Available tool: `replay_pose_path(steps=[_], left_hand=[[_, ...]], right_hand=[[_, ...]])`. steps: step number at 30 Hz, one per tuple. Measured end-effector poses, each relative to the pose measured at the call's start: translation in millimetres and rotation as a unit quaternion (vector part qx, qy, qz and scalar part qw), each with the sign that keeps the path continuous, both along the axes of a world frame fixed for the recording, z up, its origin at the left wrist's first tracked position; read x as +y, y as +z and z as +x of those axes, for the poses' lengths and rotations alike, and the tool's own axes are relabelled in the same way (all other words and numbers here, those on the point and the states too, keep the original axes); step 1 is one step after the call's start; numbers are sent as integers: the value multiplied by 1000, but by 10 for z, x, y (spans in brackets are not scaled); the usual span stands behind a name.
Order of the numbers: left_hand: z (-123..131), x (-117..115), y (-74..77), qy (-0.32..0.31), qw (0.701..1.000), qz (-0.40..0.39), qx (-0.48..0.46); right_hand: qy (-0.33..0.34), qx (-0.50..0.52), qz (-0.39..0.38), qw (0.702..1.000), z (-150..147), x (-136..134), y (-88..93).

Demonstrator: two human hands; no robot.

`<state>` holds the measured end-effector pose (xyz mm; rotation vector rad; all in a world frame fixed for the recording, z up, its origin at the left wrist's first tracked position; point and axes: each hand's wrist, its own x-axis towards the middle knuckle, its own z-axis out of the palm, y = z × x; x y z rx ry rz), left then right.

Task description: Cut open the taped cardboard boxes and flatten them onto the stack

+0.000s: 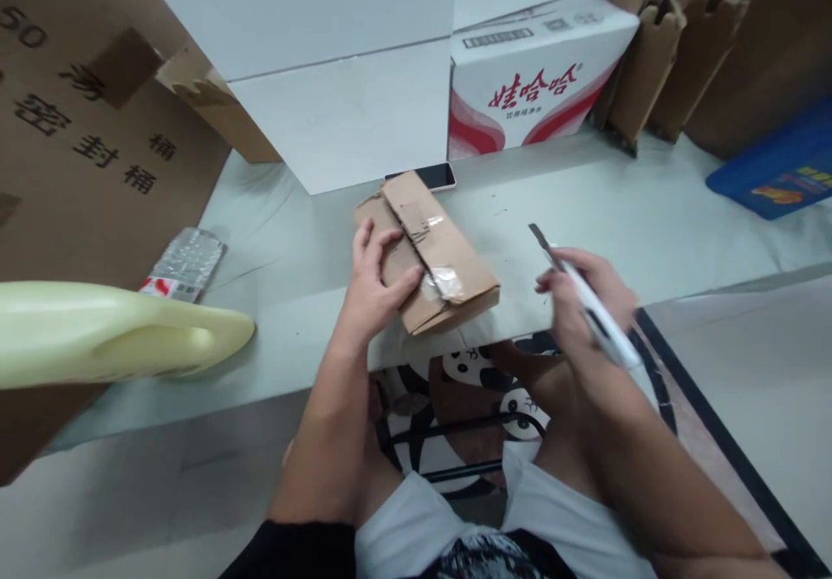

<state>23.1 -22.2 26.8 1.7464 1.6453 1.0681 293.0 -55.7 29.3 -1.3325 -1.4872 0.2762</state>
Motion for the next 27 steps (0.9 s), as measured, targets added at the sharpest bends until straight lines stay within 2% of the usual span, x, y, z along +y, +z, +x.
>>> replay_pose_path(steps=[4, 8, 12, 14, 17, 19, 21, 23, 27], left_hand=[[-303, 31, 1, 47, 997, 1, -63], [-447, -2, 57, 71, 973, -57, -212], [-389, -10, 66, 113, 932, -64, -338], [-329, 16, 40, 138, 898, -65, -413], [-271, 59, -20, 177, 844, -81, -500], [-265, 78, -68, 176, 827, -106, -523], [-272, 89, -122, 170, 830, -141, -512], [-271, 98, -186, 169, 846, -165, -478], [-227, 132, -362, 151, 889, -149, -405]], right_hand=[[25, -191, -104, 976, 92, 470, -412], [43, -254, -160, 953, 146, 642, -572], [69, -224, -145, 961, 66, 622, -608], [150, -186, -119, 964, 1, 586, -621], [297, -121, -91, 943, -70, 514, -639], [311, -89, -67, 944, -81, 469, -648], [290, -72, -45, 953, -61, 444, -654], [270, -62, -47, 960, -28, 447, -657], [254, -21, -112, 961, 23, 510, -651]])
